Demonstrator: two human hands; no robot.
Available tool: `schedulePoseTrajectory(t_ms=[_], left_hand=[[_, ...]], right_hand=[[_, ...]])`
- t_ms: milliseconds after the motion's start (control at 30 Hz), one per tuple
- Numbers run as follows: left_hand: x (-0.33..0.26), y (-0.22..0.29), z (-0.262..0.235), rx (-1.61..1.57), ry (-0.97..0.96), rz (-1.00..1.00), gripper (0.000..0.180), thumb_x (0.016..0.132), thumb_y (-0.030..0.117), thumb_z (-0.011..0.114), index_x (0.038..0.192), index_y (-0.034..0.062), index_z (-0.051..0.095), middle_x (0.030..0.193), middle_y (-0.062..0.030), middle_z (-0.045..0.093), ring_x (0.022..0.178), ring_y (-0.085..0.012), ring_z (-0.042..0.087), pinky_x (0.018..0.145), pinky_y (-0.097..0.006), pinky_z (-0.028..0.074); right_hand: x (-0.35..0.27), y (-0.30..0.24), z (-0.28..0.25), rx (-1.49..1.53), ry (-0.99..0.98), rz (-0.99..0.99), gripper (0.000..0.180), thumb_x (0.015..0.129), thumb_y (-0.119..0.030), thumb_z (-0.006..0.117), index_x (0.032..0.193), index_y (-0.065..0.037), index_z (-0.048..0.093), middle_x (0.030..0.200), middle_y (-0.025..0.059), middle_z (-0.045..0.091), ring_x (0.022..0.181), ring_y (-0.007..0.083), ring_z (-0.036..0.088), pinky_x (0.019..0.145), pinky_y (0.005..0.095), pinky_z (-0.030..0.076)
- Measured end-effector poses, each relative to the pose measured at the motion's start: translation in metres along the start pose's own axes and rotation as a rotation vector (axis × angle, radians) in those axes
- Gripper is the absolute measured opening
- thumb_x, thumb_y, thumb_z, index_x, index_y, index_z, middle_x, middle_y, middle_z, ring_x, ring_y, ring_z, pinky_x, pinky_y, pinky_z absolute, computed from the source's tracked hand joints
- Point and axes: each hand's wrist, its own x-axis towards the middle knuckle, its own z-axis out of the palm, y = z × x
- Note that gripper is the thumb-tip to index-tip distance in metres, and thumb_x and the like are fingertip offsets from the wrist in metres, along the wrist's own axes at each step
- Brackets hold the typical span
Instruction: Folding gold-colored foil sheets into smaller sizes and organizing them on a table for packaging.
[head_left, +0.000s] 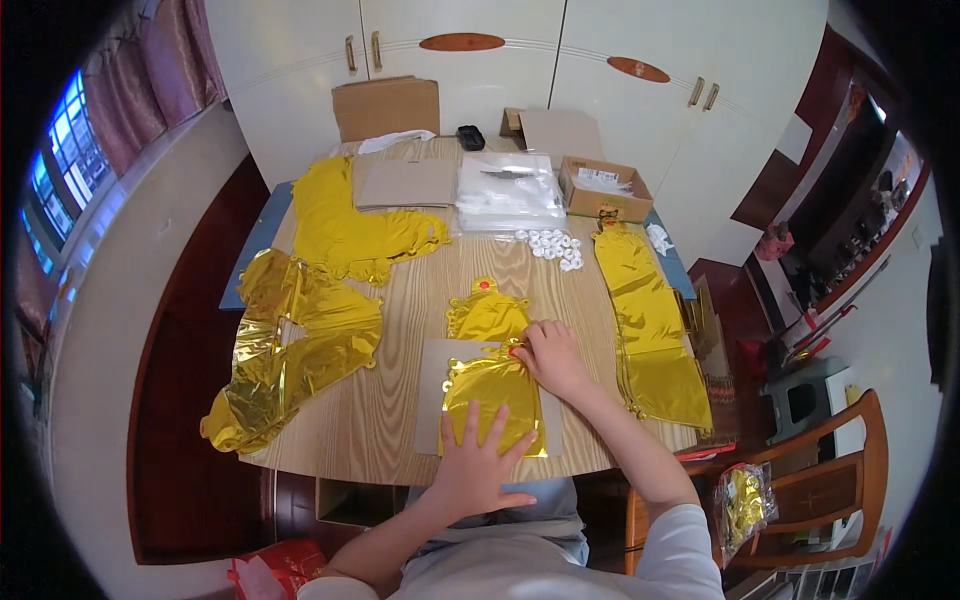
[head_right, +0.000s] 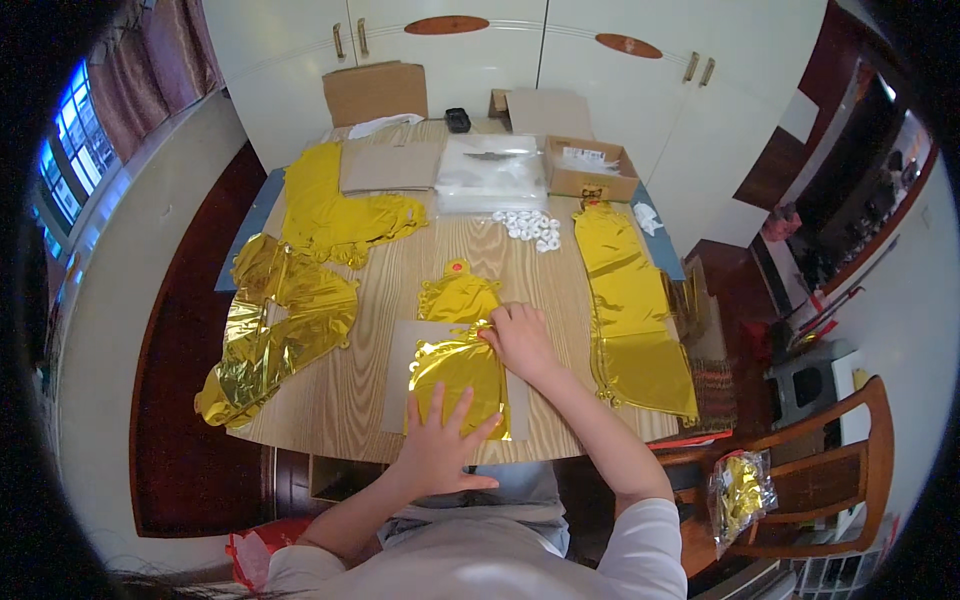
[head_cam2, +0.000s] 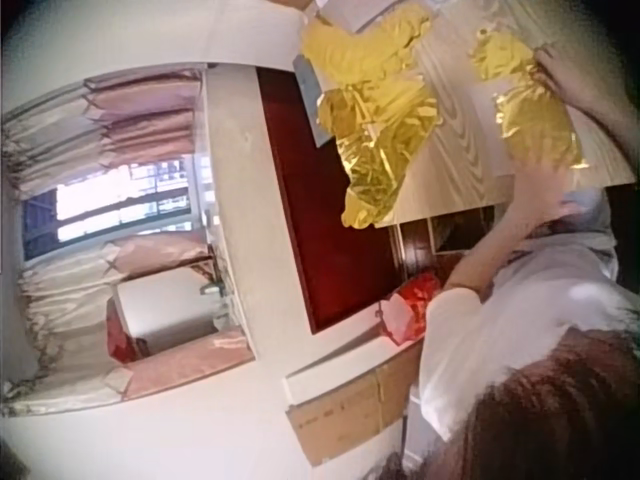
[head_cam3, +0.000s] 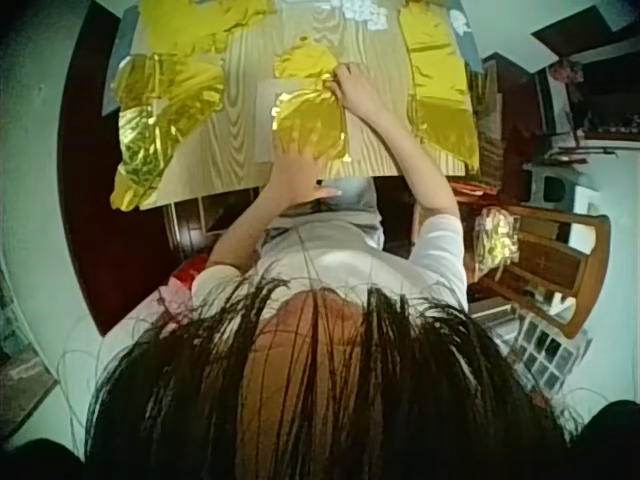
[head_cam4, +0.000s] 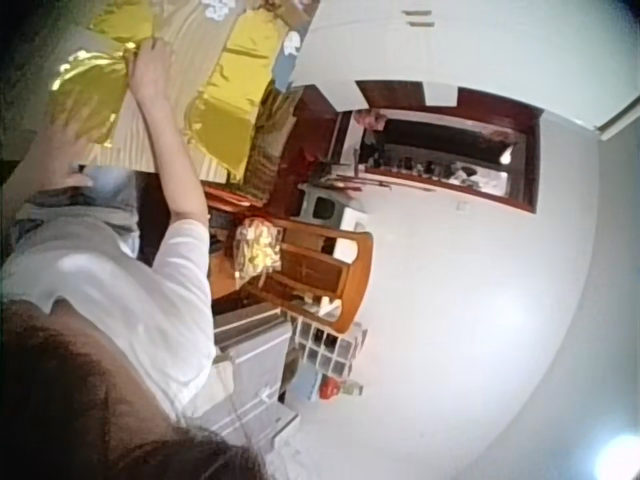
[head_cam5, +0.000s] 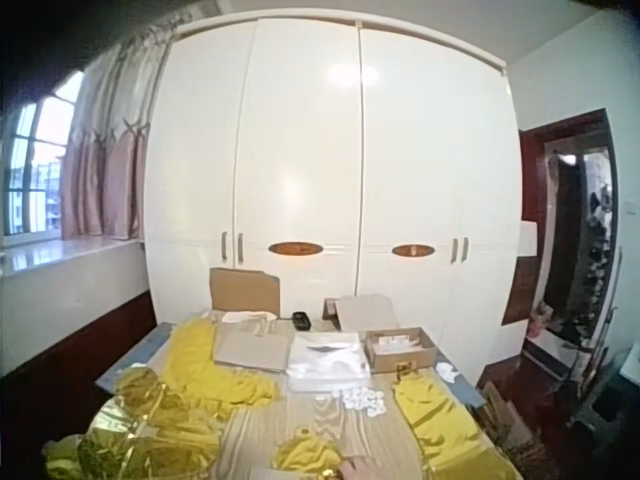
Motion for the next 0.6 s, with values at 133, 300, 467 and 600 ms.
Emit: schedulePoseTrajectory(t_ms=[133, 300, 467, 600], left_hand=[[0.002, 0.0, 0.001, 0.015, 0.01, -0.007, 0.089, 0.072, 0.083, 0.049, 0.143, 0.0304, 0.045, 0.15, -0.0219, 0.032, 0.134, -0.0567, 0.024, 0.096, -0.08, 0.016], [0.003, 0.001, -0.001, 0.004, -0.014, -0.018, 0.089, 0.071, 0.083, 0.049, 0.144, 0.0311, 0.043, 0.15, -0.0217, 0.032, 0.134, -0.0566, 0.024, 0.096, -0.081, 0.015], [0.003, 0.001, 0.0, -0.004, -0.004, -0.013, 0.09, 0.07, 0.083, 0.051, 0.144, 0.0306, 0.043, 0.15, -0.0218, 0.032, 0.134, -0.0563, 0.023, 0.096, -0.081, 0.015], [0.003, 0.001, -0.004, -0.012, -0.012, -0.023, 0.092, 0.07, 0.083, 0.053, 0.144, 0.0296, 0.043, 0.15, -0.0221, 0.032, 0.135, -0.0562, 0.023, 0.097, -0.081, 0.015]], right_hand=[[0.001, 0.003, 0.002, -0.003, 0.024, -0.023, 0.025, 0.083, -0.029, 0.07, 0.092, -0.009, 0.058, 0.092, 0.0123, 0.058, 0.091, 0.0304, 0.056, 0.08, 0.0439, 0.041], [0.005, 0.005, 0.001, 0.053, -0.041, 0.109, 0.03, 0.087, -0.035, 0.064, 0.095, -0.007, 0.061, 0.093, 0.0136, 0.061, 0.093, 0.033, 0.058, 0.082, 0.0441, 0.043], [0.022, 0.001, -0.023, 0.141, -0.258, 0.205, 0.035, 0.088, -0.038, 0.059, 0.096, -0.004, 0.064, 0.093, 0.0156, 0.064, 0.094, 0.0327, 0.06, 0.084, 0.0448, 0.044], [0.036, 0.01, -0.044, 0.362, -0.52, 0.255, 0.033, 0.088, -0.035, 0.061, 0.094, -0.002, 0.065, 0.092, 0.0153, 0.066, 0.09, 0.0275, 0.062, 0.08, 0.0396, 0.046]])
